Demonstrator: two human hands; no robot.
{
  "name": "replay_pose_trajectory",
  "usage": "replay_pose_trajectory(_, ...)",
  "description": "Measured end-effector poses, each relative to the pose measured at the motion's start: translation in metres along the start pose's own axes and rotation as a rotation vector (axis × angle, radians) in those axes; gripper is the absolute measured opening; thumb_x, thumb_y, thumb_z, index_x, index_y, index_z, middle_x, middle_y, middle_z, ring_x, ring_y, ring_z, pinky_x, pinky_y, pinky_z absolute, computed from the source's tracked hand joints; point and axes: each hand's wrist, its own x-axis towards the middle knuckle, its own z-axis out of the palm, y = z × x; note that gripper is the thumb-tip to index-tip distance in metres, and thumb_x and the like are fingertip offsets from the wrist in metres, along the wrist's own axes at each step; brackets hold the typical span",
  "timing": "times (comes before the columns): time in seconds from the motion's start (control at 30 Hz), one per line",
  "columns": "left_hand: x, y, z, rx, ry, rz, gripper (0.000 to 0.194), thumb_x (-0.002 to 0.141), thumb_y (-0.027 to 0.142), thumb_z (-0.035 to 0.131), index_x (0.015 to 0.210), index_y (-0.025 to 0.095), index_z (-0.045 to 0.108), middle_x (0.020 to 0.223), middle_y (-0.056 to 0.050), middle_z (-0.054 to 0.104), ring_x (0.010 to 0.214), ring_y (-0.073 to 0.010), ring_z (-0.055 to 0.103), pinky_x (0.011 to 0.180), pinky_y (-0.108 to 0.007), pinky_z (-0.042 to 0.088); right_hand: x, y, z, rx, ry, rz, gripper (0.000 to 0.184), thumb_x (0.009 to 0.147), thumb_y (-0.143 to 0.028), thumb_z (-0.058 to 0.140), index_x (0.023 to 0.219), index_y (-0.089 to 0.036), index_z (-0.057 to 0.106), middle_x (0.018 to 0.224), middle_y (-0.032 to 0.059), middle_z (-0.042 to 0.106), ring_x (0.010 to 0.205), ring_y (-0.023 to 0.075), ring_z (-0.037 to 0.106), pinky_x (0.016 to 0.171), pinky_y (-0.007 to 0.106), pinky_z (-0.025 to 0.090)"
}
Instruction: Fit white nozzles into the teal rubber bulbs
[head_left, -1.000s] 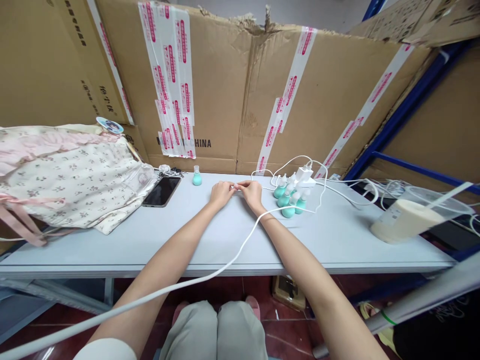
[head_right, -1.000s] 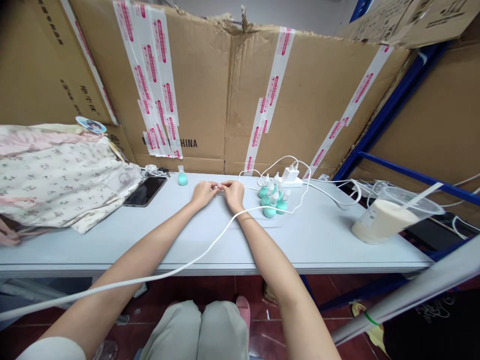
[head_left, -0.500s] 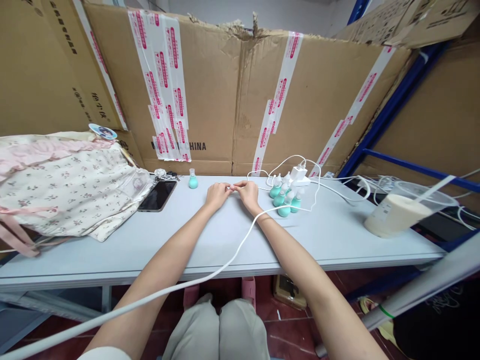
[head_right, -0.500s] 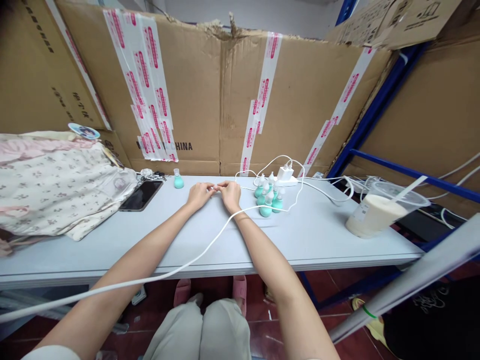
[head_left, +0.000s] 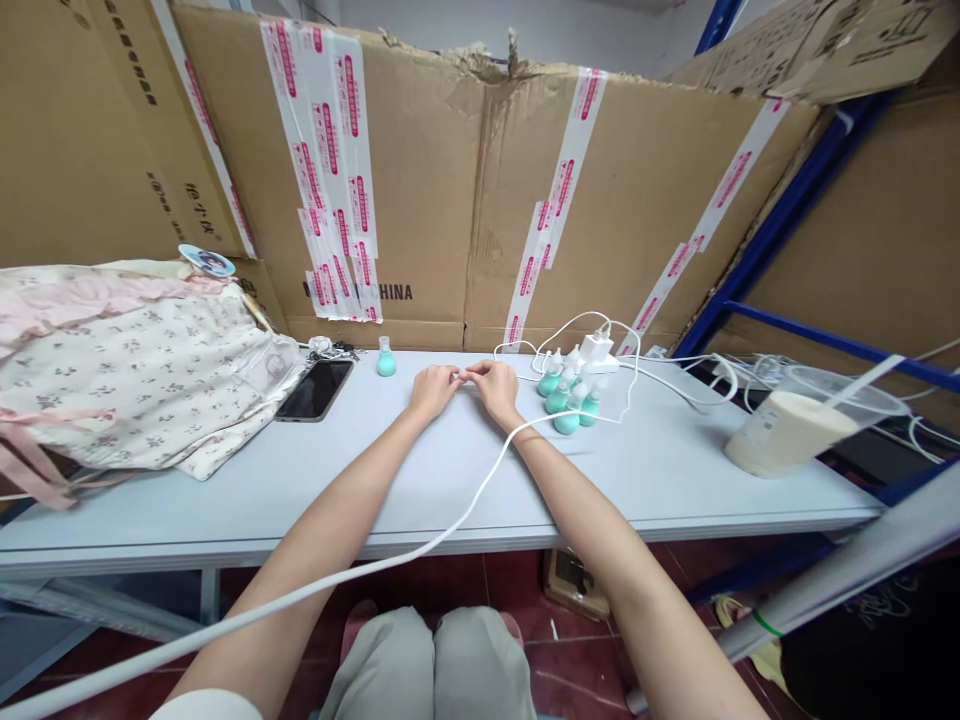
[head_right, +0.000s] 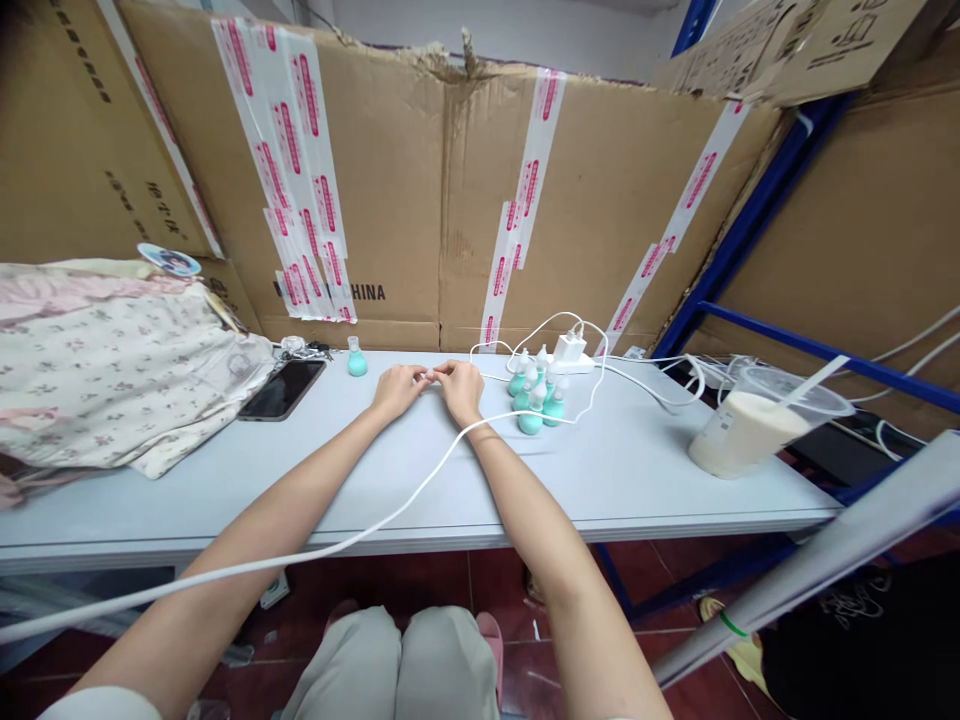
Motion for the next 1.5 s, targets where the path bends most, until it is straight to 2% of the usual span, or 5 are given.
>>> replay_pose_trajectory(0.4,-0.001,-0.001,0.001,0.012,0.028,0.022,0.03,0.087,0.036,0.049,0.107,0.023,0.067,0.092,-0.004,0.071,0.089,-0.0229,0.063,0.076,-0.029,0.043,0.002,0.003,0.002,0.089,0.033,-0.021,0.02,0.076,-0.039,0.064,0.079,-0.023,0.075,0.08,0.0021,0.073,0.072,0.0154,0.063,0.066,0.025,0.041)
replay_pose_trajectory(0.67,-0.002,-0.002,0.001,0.094,-0.014,0.084,0.03,0.087,0.034,0.05,0.111,0.025,0.066,0.096,-0.006,0.071,0.092,-0.0244,0.063,0.076,-0.031,0.043,0.017,0.026,0.014,0.663,-0.197,0.23,0.017,0.059,-0.026,0.076,0.07,-0.014,0.07,0.069,0.0028,0.069,0.059,0.0103,0.056,0.058,0.023,0.043)
replay_pose_trajectory(0.93,-0.001,-0.002,0.001,0.147,-0.03,0.124,0.032,0.088,0.035,0.049,0.114,0.024,0.064,0.098,-0.007,0.07,0.092,-0.023,0.062,0.076,-0.03,0.043,0.017,0.024,0.014,0.778,-0.196,0.266,0.024,0.052,-0.025,0.079,0.07,-0.014,0.069,0.059,-0.0008,0.062,0.051,0.0064,0.049,0.053,0.021,0.041)
replay_pose_trajectory(1.17,0.0,-0.008,-0.002,0.156,-0.006,0.158,0.028,0.088,0.032,0.048,0.104,0.02,0.069,0.098,-0.009,0.068,0.099,-0.0237,0.055,0.077,-0.03,0.042,0.022,0.036,0.008,0.525,-0.177,0.337,0.014,0.068,-0.022,0.07,0.08,-0.015,0.071,0.066,0.0014,0.066,0.049,0.0079,0.052,0.055,0.023,0.044)
replay_pose_trajectory(1.5,0.005,-0.023,-0.004,0.071,0.02,0.047,0.023,0.086,0.029,0.052,0.098,0.02,0.07,0.101,-0.006,0.064,0.103,-0.0215,0.049,0.083,-0.03,0.041,0.014,0.038,0.001,-0.192,-0.125,-0.053,0.016,0.078,-0.018,0.061,0.087,-0.025,0.071,0.089,0.0016,0.072,0.085,0.0176,0.063,0.075,0.027,0.044)
